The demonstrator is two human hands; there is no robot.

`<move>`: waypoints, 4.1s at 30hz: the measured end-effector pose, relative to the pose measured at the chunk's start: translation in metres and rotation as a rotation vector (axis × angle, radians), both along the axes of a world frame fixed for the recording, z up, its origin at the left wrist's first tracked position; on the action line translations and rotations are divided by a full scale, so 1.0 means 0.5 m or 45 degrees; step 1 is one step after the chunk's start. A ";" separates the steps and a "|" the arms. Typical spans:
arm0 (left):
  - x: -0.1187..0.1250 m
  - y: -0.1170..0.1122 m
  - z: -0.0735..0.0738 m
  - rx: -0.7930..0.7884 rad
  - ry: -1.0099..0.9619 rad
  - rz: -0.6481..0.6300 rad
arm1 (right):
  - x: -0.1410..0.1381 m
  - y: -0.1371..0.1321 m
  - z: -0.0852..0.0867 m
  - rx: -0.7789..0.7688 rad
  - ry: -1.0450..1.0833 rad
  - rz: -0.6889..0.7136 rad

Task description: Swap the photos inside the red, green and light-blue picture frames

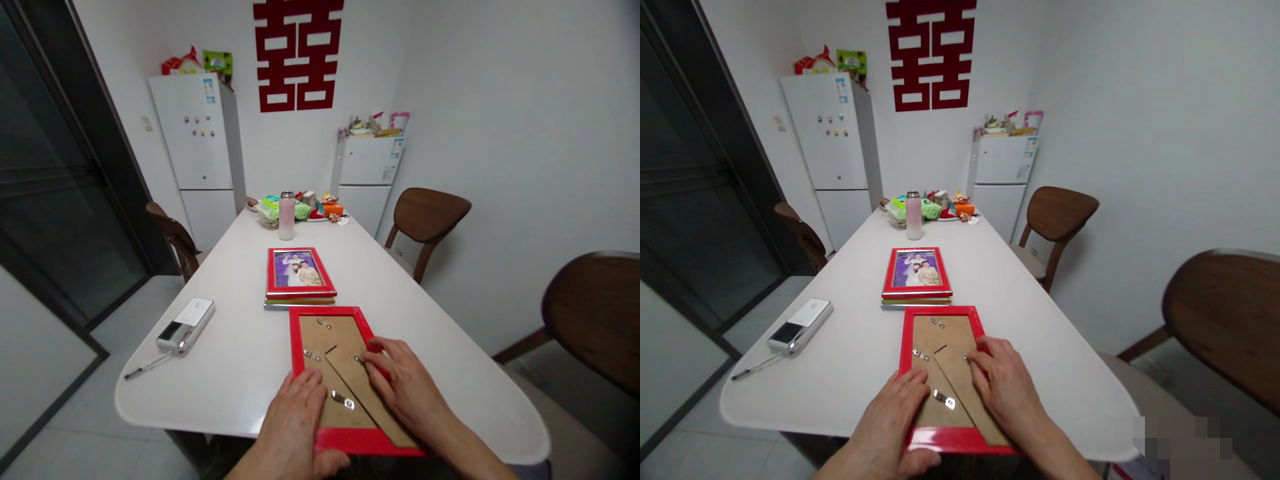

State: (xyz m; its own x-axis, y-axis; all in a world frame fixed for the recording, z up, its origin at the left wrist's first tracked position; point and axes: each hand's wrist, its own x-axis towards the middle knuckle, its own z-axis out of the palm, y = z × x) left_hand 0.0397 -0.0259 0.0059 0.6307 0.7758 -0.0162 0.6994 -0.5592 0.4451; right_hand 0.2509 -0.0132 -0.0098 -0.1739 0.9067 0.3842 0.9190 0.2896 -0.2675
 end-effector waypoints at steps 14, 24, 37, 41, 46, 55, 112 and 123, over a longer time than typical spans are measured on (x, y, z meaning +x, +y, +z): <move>-0.003 0.001 0.001 0.032 -0.012 -0.003 | -0.065 -0.078 0.021 -0.123 -0.102 0.449; -0.007 0.000 -0.011 0.049 -0.098 0.019 | -0.060 -0.083 0.015 -0.122 -0.169 0.432; -0.012 0.004 -0.015 0.014 -0.134 0.007 | -0.058 -0.081 0.008 -0.148 0.012 0.445; -0.012 0.003 -0.013 0.012 -0.130 0.009 | -0.061 -0.080 0.007 -0.118 -0.013 0.433; -0.011 0.001 -0.003 0.002 -0.115 0.006 | -0.068 -0.080 0.013 -0.177 -0.034 0.435; -0.012 0.002 -0.010 0.027 -0.125 0.021 | -0.065 -0.081 0.029 -0.228 -0.042 0.518; 0.001 -0.001 -0.003 0.157 0.006 -0.077 | -0.047 0.130 0.020 -0.099 0.211 -0.175; 0.052 -0.012 -0.038 0.441 0.029 -0.257 | 0.032 -0.097 -0.009 -0.109 1.417 -0.516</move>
